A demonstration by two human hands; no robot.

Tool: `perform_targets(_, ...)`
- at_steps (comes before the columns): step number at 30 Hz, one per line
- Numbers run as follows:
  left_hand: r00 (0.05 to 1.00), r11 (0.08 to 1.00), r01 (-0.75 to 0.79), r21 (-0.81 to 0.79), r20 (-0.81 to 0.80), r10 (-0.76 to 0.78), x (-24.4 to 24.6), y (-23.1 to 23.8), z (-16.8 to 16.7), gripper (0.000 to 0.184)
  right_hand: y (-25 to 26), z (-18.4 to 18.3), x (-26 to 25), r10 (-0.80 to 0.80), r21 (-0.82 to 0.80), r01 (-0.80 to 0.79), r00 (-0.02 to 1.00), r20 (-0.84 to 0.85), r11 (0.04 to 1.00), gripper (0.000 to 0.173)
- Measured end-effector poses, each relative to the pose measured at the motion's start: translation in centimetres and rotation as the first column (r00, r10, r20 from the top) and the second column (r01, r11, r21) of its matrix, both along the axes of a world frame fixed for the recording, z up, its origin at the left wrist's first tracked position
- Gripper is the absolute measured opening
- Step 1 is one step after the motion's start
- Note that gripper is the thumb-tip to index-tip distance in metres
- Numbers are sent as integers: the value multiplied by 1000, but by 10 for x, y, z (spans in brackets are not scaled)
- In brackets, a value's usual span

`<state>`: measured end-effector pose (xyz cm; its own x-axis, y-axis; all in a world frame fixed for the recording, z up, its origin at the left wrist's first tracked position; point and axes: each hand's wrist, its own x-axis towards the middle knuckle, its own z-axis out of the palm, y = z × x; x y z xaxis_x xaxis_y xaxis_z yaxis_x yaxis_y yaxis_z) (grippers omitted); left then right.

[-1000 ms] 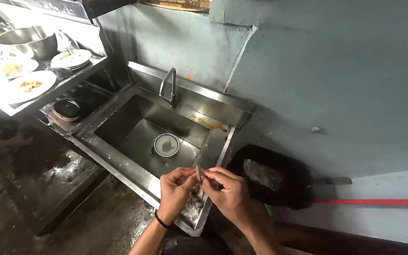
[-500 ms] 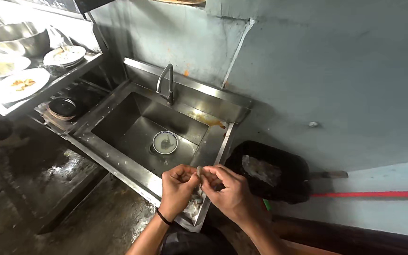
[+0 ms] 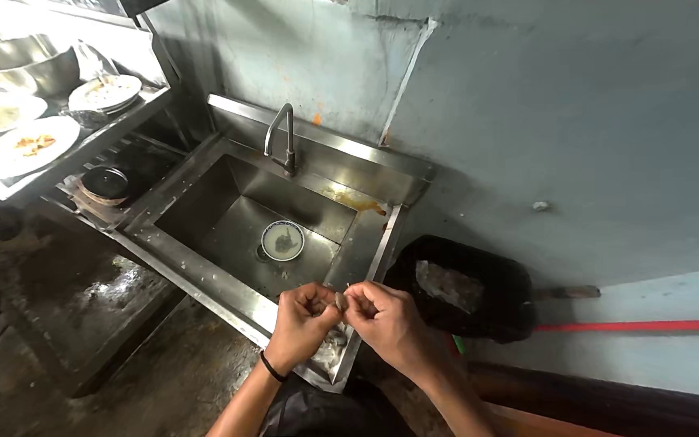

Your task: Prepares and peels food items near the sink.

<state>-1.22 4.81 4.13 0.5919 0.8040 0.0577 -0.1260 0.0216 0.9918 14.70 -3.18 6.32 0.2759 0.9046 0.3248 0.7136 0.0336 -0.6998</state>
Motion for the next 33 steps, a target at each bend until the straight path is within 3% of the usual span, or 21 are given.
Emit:
perform_targets(3,997,999,-12,-38,74,15,1,-2,4,18,-1,3,4,15,-1,-15,998,-60,1000,10)
perform_targets(6,992,997,-58,47,113,52,3,-4,7,12,-2,4,3,29,99,-34,998,49,994,19)
perform_targets(9,997,990,-61,130,63,53,1,-2,13,6,-3,9,2,51,129,-75,982,183,989,24)
perform_targets(18,992,944,119,309,-64,-104,-6,11,14,11,0,16,3,130,57,-171,894,428,984,19)
perform_targets(22,991,957,130,258,-63,-117,-5,11,13,12,2,15,4,158,31,-187,897,413,982,17)
perform_targets(27,993,991,73,110,-101,-62,-1,7,18,14,2,13,5,126,47,-144,954,273,988,21)
perform_targets(33,978,970,147,195,-177,-112,-1,11,24,17,-1,17,5,135,117,-198,903,409,973,22)
